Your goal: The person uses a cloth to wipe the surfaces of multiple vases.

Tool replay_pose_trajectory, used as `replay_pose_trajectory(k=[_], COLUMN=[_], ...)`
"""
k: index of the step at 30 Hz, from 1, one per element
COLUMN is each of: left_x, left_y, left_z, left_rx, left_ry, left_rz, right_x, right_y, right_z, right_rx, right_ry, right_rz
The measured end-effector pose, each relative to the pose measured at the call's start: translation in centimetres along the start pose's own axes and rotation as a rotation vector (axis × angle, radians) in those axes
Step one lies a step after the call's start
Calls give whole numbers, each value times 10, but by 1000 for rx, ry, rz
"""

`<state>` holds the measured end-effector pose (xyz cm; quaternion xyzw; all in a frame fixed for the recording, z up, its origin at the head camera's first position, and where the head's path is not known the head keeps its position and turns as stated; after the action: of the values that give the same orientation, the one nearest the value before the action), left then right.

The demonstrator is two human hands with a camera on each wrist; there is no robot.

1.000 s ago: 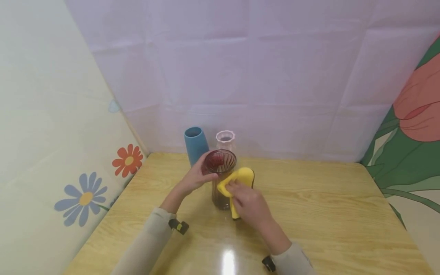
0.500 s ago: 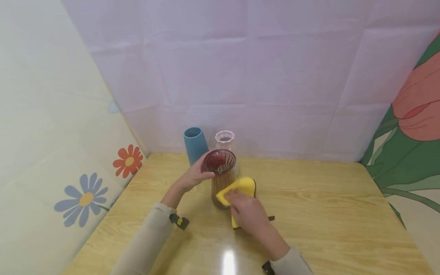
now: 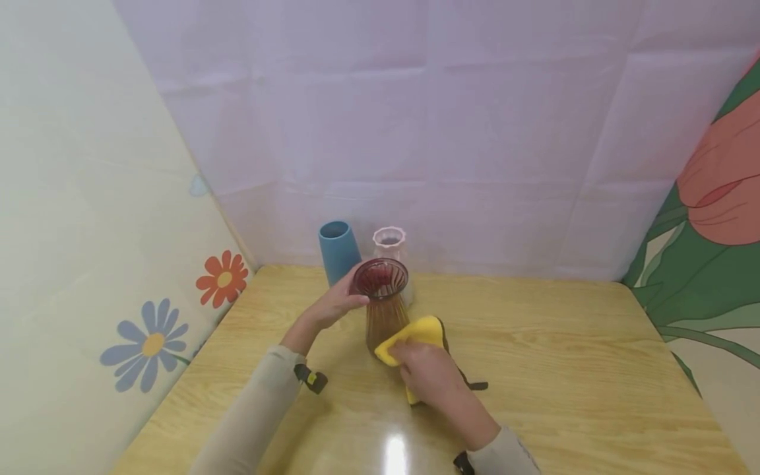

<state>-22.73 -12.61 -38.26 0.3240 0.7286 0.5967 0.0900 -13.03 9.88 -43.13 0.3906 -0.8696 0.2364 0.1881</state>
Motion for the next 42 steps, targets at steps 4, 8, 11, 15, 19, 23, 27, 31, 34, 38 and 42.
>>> replay_pose_trajectory(k=[4,8,11,15,19,23,27,31,34,38,42], left_x=[0,1,2,3,-4,-12,-13,-11,-10,-10,-10], left_y=[0,-1,-2,-6,-7,-3,4,10,11,9,6], left_z=[0,-1,-3,-5,-1,9,19,26,31,34,33], left_rx=[-13,-14,-10,-28,-63,-80,-55,25,78,93,87], left_ry=[-8,-11,-20,-41,2,133,272,328,321,317,314], left_rz=[-4,-18,-28,-36,-46,-29,8,22,27,31,37], right_x=[0,0,0,-3,-7,-7,0,8,12,16,16], right_y=[0,1,4,10,14,17,21,23,24,23,23], right_z=[0,-1,-2,-10,-23,-39,-54,-61,-57,-45,-33], right_rx=[-4,13,35,80,137,143,103,72,53,22,24], right_ry=[-41,-72,-97,-130,-47,172,388,487,494,479,452], right_rz=[-6,-12,-22,0,56,-10,-123,-169,-187,-210,-202])
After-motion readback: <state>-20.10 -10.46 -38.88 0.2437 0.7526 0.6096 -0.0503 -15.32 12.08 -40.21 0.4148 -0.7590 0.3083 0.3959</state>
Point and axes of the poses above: each hand's wrist, its own x-axis towards the middle knuckle, its own z-axis out of the palm, y = z × x, the point moved 1 cm from there along x, towards the middle knuckle, and after that the axes turned 5 degrees about x, right-handed, at the moved point
